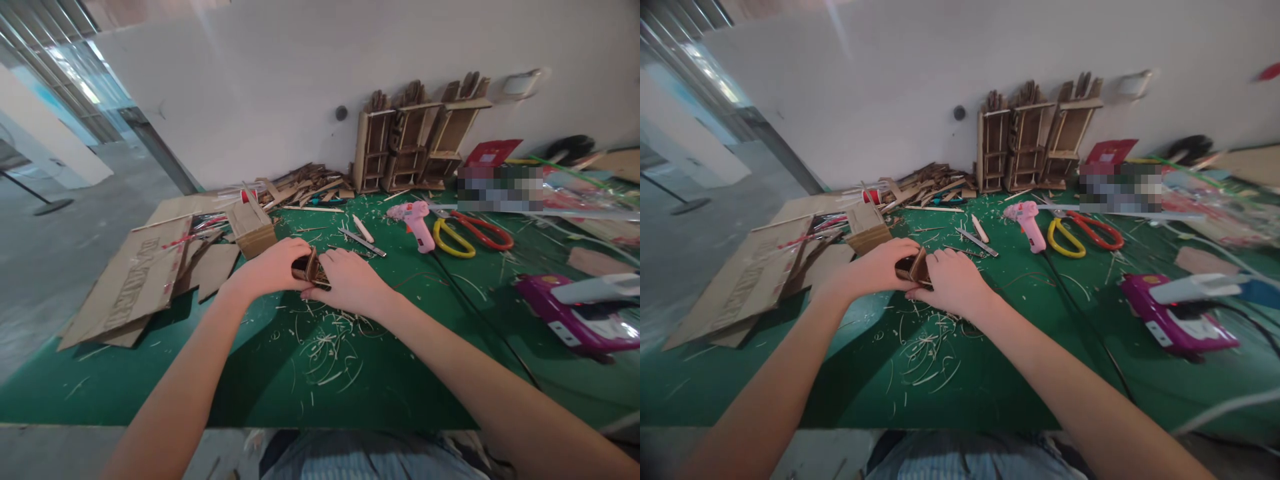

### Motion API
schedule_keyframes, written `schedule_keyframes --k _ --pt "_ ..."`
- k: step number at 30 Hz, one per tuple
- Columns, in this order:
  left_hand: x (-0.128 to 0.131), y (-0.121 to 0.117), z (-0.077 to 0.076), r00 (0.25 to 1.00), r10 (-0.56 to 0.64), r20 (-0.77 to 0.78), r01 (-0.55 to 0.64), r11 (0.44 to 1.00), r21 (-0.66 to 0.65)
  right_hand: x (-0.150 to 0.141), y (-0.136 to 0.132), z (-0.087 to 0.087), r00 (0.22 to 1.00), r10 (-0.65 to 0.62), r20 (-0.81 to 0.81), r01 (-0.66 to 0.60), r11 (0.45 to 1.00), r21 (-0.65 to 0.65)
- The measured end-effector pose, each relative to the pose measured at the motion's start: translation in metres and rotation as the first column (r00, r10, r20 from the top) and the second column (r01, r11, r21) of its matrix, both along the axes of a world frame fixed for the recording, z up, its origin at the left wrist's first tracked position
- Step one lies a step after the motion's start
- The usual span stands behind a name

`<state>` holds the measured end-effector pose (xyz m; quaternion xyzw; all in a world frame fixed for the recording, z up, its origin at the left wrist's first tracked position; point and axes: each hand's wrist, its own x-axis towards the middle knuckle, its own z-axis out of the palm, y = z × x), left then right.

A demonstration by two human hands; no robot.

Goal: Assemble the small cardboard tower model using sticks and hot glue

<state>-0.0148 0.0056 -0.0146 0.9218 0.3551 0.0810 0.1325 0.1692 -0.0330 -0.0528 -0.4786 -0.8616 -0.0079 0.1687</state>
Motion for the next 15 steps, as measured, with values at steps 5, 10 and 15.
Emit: schedule_keyframes --k 5,10,15 --pt "0.000 0.000 0.001 1.000 -0.013 0.015 0.012 1.000 0.022 0.001 -0.003 0.002 0.999 0.021 -0.025 -0.021 0.999 -0.026" --pt "-0.003 0.001 0.000 0.998 -0.064 -0.012 0.065 0.988 0.141 0.020 0.004 0.022 0.987 0.031 -0.159 -0.040 0.998 -0.055" --pt "-0.007 0.000 0.000 0.997 -0.026 -0.067 0.042 0.966 0.254 0.056 0.031 0.018 0.977 -0.135 -0.165 0.102 0.975 -0.196"
